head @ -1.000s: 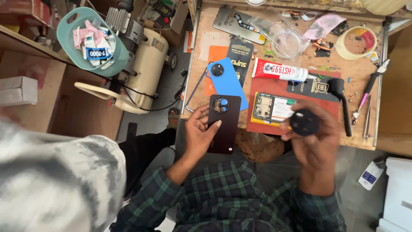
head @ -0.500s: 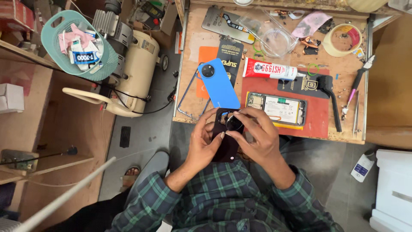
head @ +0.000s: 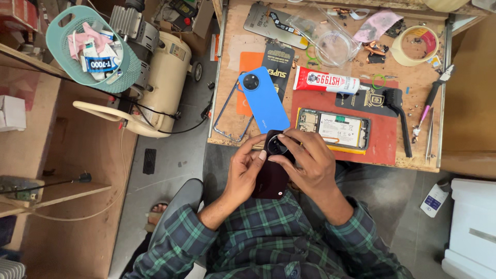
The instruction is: The person applies adhesive to the camera module of a smartphone back cover and then presses the module into place. The person also handles a battery and a yellow packet while working at a cluttered workbench.
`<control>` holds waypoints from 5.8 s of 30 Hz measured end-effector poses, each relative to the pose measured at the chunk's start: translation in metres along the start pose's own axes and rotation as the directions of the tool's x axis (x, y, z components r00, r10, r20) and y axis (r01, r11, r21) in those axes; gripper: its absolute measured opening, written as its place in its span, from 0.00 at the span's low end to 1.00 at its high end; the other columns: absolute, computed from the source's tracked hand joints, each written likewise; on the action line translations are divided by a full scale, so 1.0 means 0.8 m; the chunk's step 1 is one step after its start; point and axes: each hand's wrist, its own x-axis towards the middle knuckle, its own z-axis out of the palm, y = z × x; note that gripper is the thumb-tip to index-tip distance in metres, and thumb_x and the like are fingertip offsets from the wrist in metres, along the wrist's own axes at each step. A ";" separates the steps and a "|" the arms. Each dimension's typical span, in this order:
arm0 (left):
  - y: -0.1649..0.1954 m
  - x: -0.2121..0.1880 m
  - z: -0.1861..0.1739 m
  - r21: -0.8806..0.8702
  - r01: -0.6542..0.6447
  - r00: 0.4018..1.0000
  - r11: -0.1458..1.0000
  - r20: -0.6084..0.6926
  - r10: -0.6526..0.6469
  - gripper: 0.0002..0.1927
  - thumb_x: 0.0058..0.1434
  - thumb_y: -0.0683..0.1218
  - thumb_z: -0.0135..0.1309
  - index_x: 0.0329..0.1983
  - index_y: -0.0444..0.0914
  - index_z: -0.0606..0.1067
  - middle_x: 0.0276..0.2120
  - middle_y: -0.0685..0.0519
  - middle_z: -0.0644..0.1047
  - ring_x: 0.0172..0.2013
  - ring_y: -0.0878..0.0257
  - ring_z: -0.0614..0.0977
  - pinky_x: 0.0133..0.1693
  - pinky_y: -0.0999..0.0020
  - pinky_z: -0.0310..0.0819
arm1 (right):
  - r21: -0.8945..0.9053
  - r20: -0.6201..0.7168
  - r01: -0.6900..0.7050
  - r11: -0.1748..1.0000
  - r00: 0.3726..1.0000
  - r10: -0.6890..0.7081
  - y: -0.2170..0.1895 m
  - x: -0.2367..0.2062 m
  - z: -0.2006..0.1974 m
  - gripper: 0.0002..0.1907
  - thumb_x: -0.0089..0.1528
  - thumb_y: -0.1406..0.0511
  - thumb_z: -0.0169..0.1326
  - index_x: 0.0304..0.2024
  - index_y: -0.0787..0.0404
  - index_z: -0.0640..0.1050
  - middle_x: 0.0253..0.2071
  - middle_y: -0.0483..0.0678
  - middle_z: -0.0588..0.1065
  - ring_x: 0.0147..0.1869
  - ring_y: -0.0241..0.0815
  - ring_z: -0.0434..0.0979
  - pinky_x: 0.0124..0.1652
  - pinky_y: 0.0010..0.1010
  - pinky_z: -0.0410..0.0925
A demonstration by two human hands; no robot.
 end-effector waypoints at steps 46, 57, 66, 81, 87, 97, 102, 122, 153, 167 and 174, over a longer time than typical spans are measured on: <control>-0.003 -0.004 -0.002 -0.133 0.123 0.992 0.983 -0.004 -0.125 0.16 0.76 0.42 0.44 0.65 0.35 0.67 0.32 0.53 0.81 0.33 0.71 0.83 0.33 0.77 0.79 | -0.019 0.004 -0.053 0.998 0.999 0.053 0.004 -0.009 0.008 0.27 0.50 0.58 0.75 0.48 0.63 0.81 0.46 0.47 0.75 0.47 0.46 0.74 0.38 0.34 0.69; 0.001 0.001 -0.001 -0.161 0.120 0.993 0.980 0.000 -0.122 0.16 0.75 0.43 0.44 0.63 0.34 0.66 0.39 0.50 0.82 0.39 0.69 0.84 0.38 0.74 0.81 | 0.036 0.012 -0.075 0.997 0.997 0.075 0.005 0.001 0.004 0.28 0.50 0.58 0.74 0.49 0.62 0.81 0.48 0.47 0.75 0.48 0.46 0.74 0.41 0.33 0.70; 0.002 0.000 0.004 -0.035 -0.025 1.000 0.999 0.011 0.026 0.14 0.74 0.38 0.48 0.61 0.32 0.66 0.40 0.48 0.84 0.42 0.69 0.83 0.42 0.78 0.75 | 0.087 0.045 -0.137 0.987 0.990 0.134 0.005 -0.002 0.001 0.28 0.48 0.61 0.75 0.50 0.59 0.82 0.47 0.45 0.74 0.47 0.45 0.73 0.39 0.33 0.67; 0.005 -0.009 0.004 0.115 -0.062 0.994 0.991 -0.083 0.072 0.10 0.74 0.37 0.49 0.57 0.32 0.69 0.24 0.59 0.75 0.24 0.80 0.67 0.25 0.81 0.53 | 0.754 0.287 -0.486 0.441 0.848 0.445 0.040 -0.027 0.011 0.16 0.61 0.76 0.61 0.53 0.72 0.78 0.53 0.51 0.76 0.53 0.34 0.78 0.48 0.22 0.72; 0.007 -0.009 0.006 0.099 -0.071 0.995 0.993 -0.058 0.077 0.10 0.74 0.37 0.48 0.57 0.32 0.69 0.28 0.57 0.79 0.26 0.79 0.70 0.26 0.80 0.57 | 0.766 0.276 -0.477 0.432 0.849 0.450 0.047 -0.040 0.017 0.13 0.61 0.79 0.62 0.48 0.73 0.79 0.45 0.52 0.78 0.47 0.34 0.79 0.45 0.23 0.73; 0.002 -0.010 0.007 0.102 -0.070 0.996 0.992 -0.051 0.076 0.09 0.74 0.38 0.49 0.56 0.32 0.69 0.23 0.61 0.73 0.23 0.80 0.63 0.25 0.79 0.51 | 0.786 0.271 -0.459 0.415 0.858 0.435 0.049 -0.041 0.014 0.10 0.61 0.78 0.62 0.46 0.74 0.79 0.44 0.52 0.79 0.46 0.34 0.79 0.45 0.23 0.73; 0.003 -0.010 0.005 0.109 -0.045 0.997 0.993 -0.053 0.051 0.09 0.74 0.37 0.50 0.55 0.32 0.70 0.27 0.60 0.74 0.27 0.79 0.68 0.28 0.81 0.56 | 0.746 0.275 -0.484 0.457 0.849 0.450 0.050 -0.042 0.015 0.10 0.61 0.78 0.62 0.46 0.73 0.80 0.42 0.51 0.79 0.44 0.34 0.80 0.43 0.22 0.73; -0.019 0.001 -0.012 0.029 0.045 0.980 0.999 -0.194 -0.039 0.06 0.65 0.38 0.61 0.42 0.30 0.79 0.29 0.51 0.82 0.29 0.71 0.81 0.29 0.77 0.76 | 0.737 0.358 -0.569 0.364 0.787 0.503 0.053 -0.040 0.024 0.09 0.61 0.74 0.63 0.44 0.72 0.81 0.39 0.50 0.82 0.41 0.33 0.82 0.41 0.22 0.75; -0.014 0.009 -0.027 -0.104 0.050 0.951 0.993 -0.298 -0.079 0.05 0.65 0.40 0.62 0.41 0.33 0.78 0.30 0.55 0.81 0.28 0.73 0.80 0.27 0.78 0.77 | 0.064 0.329 0.201 0.978 0.921 -0.211 0.045 -0.001 0.010 0.37 0.64 0.34 0.36 0.61 0.42 0.80 0.76 0.59 0.58 0.76 0.65 0.59 0.69 0.60 0.58; -0.010 0.006 -0.021 -0.126 -0.011 0.960 0.992 -0.277 -0.025 0.05 0.64 0.38 0.59 0.42 0.33 0.77 0.40 0.52 0.82 0.37 0.68 0.85 0.31 0.73 0.83 | 0.654 0.284 -0.527 0.543 0.836 0.469 0.050 -0.037 0.018 0.22 0.59 0.73 0.64 0.56 0.71 0.76 0.47 0.54 0.78 0.47 0.35 0.80 0.44 0.24 0.75; -0.005 0.004 -0.012 -0.037 -0.105 0.981 0.994 -0.167 0.097 0.05 0.67 0.35 0.59 0.45 0.29 0.77 0.41 0.51 0.80 0.40 0.67 0.84 0.39 0.74 0.81 | 0.757 0.344 -0.521 0.393 0.830 0.438 0.045 -0.048 0.029 0.10 0.64 0.73 0.61 0.47 0.72 0.79 0.41 0.50 0.81 0.45 0.32 0.82 0.44 0.22 0.75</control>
